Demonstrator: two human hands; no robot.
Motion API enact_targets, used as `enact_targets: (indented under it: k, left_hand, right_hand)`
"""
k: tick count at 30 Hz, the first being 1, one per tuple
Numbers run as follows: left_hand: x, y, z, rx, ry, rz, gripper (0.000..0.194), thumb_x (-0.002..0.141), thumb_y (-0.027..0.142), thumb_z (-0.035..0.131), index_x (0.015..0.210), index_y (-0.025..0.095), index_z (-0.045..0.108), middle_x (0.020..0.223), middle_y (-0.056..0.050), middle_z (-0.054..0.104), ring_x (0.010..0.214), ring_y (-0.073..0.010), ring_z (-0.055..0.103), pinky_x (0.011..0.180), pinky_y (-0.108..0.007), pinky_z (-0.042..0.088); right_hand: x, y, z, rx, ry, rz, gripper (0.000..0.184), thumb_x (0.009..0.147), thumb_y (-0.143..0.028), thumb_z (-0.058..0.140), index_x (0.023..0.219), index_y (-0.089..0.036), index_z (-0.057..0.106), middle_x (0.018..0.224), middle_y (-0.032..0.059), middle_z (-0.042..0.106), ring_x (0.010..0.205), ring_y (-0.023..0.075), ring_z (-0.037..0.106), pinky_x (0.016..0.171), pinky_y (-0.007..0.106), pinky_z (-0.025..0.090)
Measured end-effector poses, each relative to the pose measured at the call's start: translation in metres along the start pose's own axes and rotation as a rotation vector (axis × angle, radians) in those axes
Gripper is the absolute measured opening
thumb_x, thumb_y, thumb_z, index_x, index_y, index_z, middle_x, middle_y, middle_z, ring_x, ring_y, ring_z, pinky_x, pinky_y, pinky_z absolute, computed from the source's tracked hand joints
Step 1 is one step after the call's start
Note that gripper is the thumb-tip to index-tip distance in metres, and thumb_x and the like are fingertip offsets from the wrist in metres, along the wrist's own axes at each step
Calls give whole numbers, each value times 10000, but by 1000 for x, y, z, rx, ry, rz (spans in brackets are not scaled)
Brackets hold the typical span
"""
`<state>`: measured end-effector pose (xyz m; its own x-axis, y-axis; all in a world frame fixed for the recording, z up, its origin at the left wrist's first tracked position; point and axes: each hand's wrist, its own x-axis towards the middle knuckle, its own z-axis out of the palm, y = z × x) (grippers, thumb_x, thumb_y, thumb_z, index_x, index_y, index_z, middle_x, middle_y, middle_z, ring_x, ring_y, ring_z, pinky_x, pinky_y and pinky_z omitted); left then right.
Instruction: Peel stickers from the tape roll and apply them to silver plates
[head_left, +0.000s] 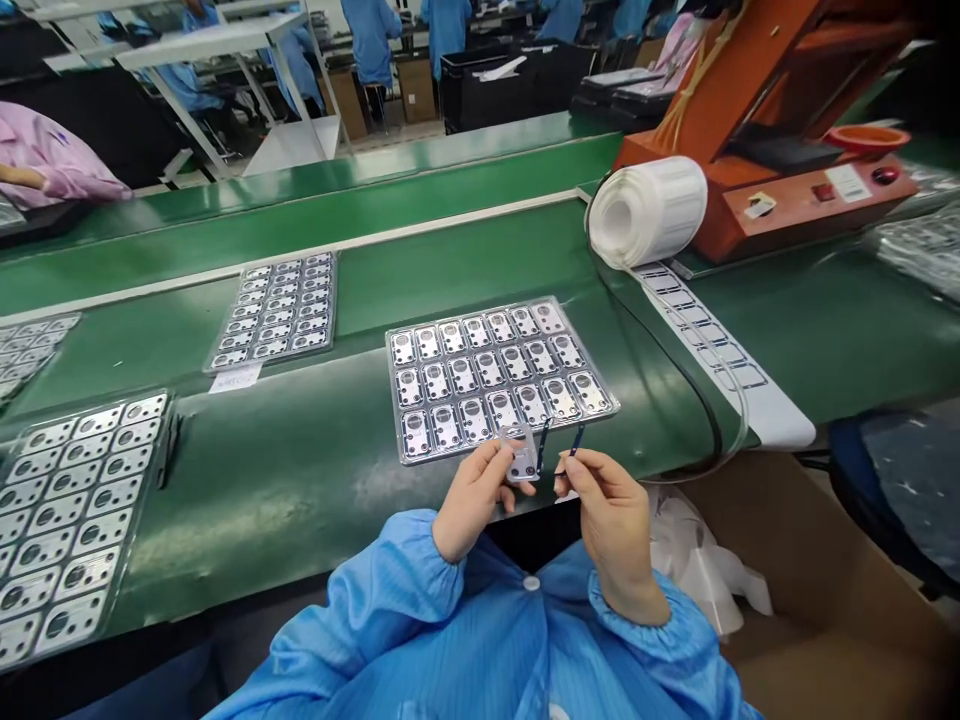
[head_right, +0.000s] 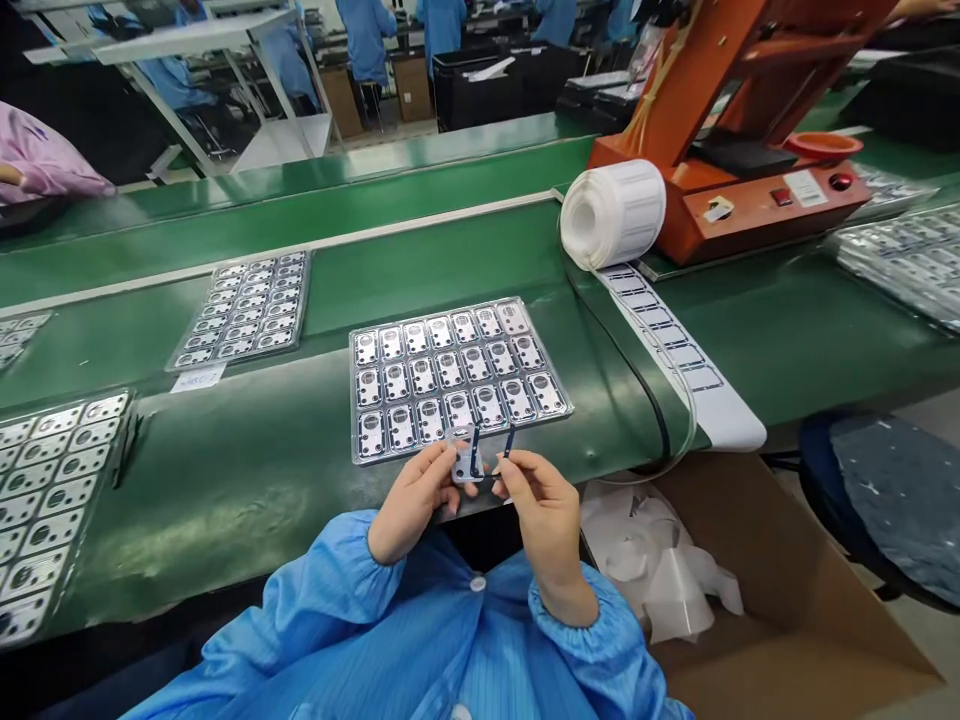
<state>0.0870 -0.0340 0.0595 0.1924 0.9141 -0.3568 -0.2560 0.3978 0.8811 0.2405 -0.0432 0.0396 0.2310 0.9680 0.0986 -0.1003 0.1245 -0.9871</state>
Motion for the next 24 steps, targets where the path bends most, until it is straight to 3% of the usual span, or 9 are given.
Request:
enact_targets:
  k: [11, 18, 24]
  left_hand:
    - [11, -6, -4, -69, -60, 8, 513, 823, 529, 644, 1114, 106, 627, 950, -108, 683, 711, -125, 637, 546, -198, 435]
    - [11, -6, -4, -83, -74, 22, 458, 856, 508, 610, 1054, 97, 648, 867, -82, 659, 698, -116, 600, 541, -194, 422]
    - [10, -5, -3, -112, -46, 28, 442, 858, 480, 623, 1110, 117, 600, 885, -63, 647, 712, -116, 601, 548, -198, 423]
  right_hand:
    - [-2, 9, -4, -191, 30, 69, 244, 790, -417, 743, 866, -187, 718, 682, 14, 674, 545, 132, 600, 525, 262, 538]
    - [-5, 8, 0, -381, -50, -32, 179, 847, -367, 694, 860, -191, 723, 733, 22, 692, 585, 138, 613, 558, 261, 533]
    - [-7, 10, 2, -416, -41, -94, 135, 862, -336, 693, 877, -203, 718, 780, 18, 696, 629, 144, 629, 596, 268, 536]
